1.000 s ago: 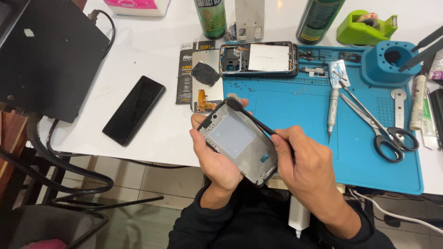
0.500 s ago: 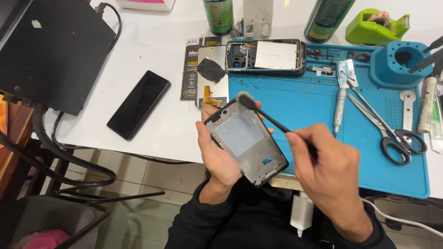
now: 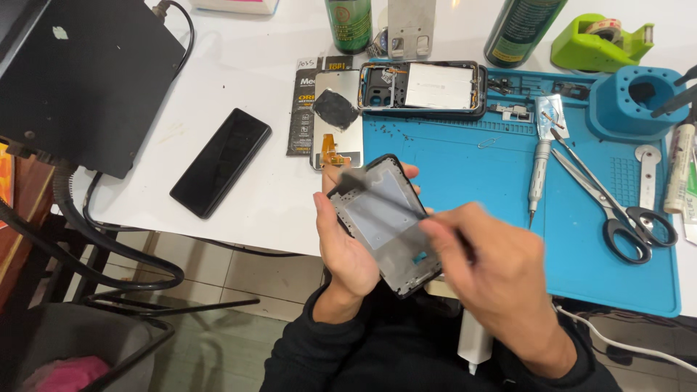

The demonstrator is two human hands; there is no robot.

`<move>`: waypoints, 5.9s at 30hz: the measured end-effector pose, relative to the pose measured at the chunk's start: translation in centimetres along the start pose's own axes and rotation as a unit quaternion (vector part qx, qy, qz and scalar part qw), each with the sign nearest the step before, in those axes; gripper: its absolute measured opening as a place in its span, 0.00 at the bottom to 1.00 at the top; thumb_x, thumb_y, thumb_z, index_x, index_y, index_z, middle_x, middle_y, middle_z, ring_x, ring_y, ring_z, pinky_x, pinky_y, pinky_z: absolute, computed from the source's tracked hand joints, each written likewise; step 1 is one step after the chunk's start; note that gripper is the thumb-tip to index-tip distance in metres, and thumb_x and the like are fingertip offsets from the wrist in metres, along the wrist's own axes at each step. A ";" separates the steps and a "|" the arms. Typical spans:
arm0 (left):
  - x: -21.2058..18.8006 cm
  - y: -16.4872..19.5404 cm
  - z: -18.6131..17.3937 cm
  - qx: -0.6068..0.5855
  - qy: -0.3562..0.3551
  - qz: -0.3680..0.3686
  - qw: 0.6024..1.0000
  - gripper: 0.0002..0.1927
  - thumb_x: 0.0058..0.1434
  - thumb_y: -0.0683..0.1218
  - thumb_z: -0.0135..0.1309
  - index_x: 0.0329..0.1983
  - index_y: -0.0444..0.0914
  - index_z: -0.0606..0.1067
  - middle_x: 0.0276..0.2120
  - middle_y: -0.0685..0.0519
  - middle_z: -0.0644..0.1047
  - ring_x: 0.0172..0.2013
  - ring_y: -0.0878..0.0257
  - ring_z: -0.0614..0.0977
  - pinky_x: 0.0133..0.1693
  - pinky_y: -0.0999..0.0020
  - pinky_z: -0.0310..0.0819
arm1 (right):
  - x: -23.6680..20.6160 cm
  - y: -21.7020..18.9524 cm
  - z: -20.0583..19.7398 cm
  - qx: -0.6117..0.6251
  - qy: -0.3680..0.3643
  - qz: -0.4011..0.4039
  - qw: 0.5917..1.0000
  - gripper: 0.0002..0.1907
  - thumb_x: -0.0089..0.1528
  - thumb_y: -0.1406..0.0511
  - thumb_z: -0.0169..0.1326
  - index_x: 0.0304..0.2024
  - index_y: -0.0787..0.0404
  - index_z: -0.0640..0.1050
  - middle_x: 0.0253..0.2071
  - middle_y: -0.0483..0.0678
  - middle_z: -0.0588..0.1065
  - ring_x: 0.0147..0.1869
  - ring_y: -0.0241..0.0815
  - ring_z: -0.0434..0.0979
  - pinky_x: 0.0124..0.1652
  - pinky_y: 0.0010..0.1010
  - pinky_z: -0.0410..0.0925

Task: The person holds a disassembled phone frame and scrapes old adhesive residue from its inner edges using a thin metal pry tool, rotating the frame to work around it. They then brush the frame with a soft brush, set it down, and pick up the phone's back cover to reattach it to the frame.

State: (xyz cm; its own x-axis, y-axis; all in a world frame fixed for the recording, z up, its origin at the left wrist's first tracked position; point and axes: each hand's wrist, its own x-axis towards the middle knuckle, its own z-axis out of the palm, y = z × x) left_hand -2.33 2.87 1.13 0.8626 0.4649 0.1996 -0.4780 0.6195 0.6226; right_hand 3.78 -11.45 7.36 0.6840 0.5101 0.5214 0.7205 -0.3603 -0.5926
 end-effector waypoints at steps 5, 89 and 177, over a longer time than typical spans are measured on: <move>0.0 0.6 -0.2 0.020 -0.011 0.031 0.999 0.27 0.77 0.67 0.27 0.55 0.40 0.58 0.59 0.30 0.73 0.53 0.48 0.79 0.54 0.48 0.79 | 0.8 0.6 -0.2 -0.043 0.023 0.060 0.997 0.09 0.65 0.67 0.64 0.35 0.65 0.79 0.20 0.50 0.72 0.19 0.41 0.70 0.23 0.31 0.61; 0.8 2.0 0.1 -0.005 0.097 0.192 0.977 0.27 0.78 0.67 0.24 0.56 0.43 0.62 0.61 0.35 0.70 0.54 0.47 0.77 0.55 0.39 0.78 | -3.7 3.4 -0.6 -0.034 -0.064 0.136 0.988 0.08 0.61 0.67 0.64 0.32 0.65 0.79 0.15 0.46 0.70 0.15 0.36 0.66 0.20 0.29 0.57; 1.2 -1.0 0.9 -0.021 -0.008 0.114 0.993 0.48 0.67 0.80 0.18 0.62 0.35 0.60 0.60 0.34 0.69 0.54 0.48 0.78 0.54 0.45 0.79 | -2.5 -0.1 0.4 0.026 -0.091 0.060 0.994 0.09 0.61 0.66 0.63 0.30 0.64 0.77 0.19 0.49 0.75 0.17 0.40 0.71 0.20 0.31 0.61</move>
State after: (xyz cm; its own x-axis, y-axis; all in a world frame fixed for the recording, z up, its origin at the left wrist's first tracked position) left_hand -0.73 2.27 1.41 0.7335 0.5861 0.3442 -0.6674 0.5252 0.5280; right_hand 1.93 -12.40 5.92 0.7288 0.6002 0.3295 0.6255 -0.3878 -0.6770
